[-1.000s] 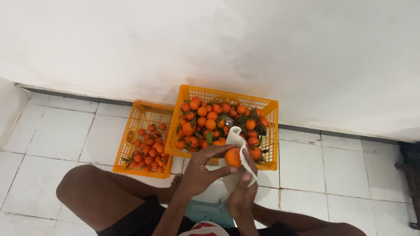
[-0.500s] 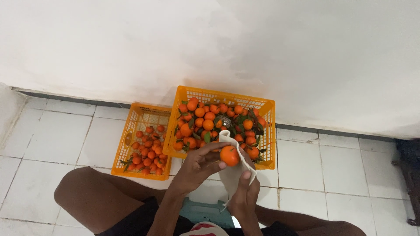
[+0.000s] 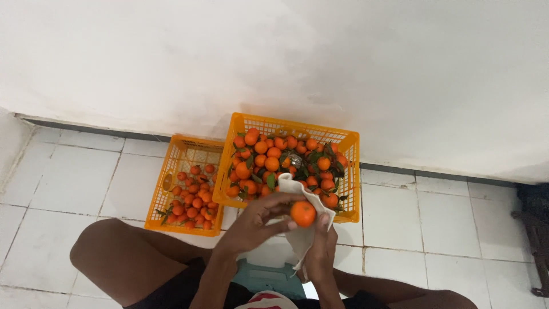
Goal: The person sitting on the floor picks up oranges from a yellow crate, wipes them clean with a white cloth, and places them into another crate.
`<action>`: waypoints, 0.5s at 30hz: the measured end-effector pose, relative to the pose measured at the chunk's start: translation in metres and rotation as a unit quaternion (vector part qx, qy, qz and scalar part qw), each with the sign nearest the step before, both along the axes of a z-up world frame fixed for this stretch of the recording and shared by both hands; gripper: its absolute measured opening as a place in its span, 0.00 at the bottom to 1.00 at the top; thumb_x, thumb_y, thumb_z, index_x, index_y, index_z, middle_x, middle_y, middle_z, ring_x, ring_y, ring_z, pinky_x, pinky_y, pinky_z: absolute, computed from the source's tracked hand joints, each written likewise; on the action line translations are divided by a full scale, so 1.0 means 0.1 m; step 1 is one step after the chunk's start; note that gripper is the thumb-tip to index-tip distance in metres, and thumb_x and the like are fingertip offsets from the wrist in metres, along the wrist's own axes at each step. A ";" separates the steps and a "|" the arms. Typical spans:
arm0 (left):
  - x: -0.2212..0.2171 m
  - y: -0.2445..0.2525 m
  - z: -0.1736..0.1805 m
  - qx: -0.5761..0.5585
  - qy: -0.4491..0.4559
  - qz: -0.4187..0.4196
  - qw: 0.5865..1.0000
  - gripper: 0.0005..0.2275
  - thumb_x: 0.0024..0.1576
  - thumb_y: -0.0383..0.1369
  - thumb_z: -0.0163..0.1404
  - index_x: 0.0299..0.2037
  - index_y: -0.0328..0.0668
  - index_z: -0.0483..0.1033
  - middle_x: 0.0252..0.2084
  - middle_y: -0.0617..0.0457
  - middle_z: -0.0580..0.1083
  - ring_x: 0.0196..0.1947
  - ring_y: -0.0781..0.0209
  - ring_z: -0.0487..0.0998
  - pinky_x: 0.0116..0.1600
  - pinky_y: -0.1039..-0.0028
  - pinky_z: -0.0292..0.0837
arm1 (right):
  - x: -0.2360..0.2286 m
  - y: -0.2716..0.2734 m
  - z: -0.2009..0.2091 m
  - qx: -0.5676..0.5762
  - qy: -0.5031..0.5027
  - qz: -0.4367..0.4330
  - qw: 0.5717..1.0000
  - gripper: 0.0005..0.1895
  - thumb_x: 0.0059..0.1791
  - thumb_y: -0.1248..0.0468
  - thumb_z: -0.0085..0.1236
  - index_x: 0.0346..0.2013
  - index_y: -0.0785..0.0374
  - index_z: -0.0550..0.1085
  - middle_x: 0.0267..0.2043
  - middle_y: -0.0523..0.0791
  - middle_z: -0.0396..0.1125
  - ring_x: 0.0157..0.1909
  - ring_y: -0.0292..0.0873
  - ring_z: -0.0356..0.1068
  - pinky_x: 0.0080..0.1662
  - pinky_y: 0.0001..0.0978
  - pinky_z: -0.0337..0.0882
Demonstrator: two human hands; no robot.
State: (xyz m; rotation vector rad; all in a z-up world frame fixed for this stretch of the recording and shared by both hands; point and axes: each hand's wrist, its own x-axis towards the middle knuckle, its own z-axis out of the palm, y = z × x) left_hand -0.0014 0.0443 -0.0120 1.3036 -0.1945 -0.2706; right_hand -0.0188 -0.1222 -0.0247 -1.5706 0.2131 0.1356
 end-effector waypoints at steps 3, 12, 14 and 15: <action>0.00 -0.07 -0.05 -0.027 0.023 0.039 0.999 0.24 0.55 0.27 0.58 0.64 0.37 0.71 0.54 0.46 0.79 0.52 0.59 0.80 0.55 0.72 0.77 | 0.03 0.02 -0.02 0.002 0.065 -0.033 0.997 0.40 0.53 0.41 0.23 0.64 0.68 0.65 0.58 0.56 0.68 0.57 0.53 0.69 0.54 0.50 0.67; 0.01 -0.09 -0.01 0.038 0.019 0.079 0.996 0.25 0.53 0.28 0.60 0.62 0.38 0.72 0.55 0.46 0.79 0.53 0.59 0.80 0.54 0.73 0.77 | 0.13 0.08 0.01 0.014 0.199 -0.087 0.976 0.45 0.51 0.37 0.28 0.70 0.68 0.56 0.67 0.55 0.56 0.68 0.56 0.60 0.64 0.52 0.61; 0.07 -0.09 -0.02 0.055 0.011 0.111 0.992 0.24 0.53 0.28 0.60 0.61 0.38 0.73 0.54 0.47 0.79 0.52 0.59 0.81 0.54 0.72 0.78 | 0.12 0.07 -0.04 -0.001 0.169 -0.071 0.983 0.43 0.51 0.39 0.27 0.66 0.70 0.62 0.61 0.57 0.64 0.61 0.55 0.66 0.59 0.51 0.65; 0.09 -0.09 -0.03 0.073 0.003 0.146 0.987 0.23 0.53 0.29 0.60 0.60 0.39 0.74 0.53 0.48 0.80 0.51 0.59 0.82 0.54 0.72 0.80 | 0.12 0.06 -0.06 -0.016 0.139 -0.051 0.989 0.41 0.51 0.40 0.27 0.61 0.71 0.68 0.54 0.58 0.71 0.54 0.55 0.72 0.54 0.49 0.68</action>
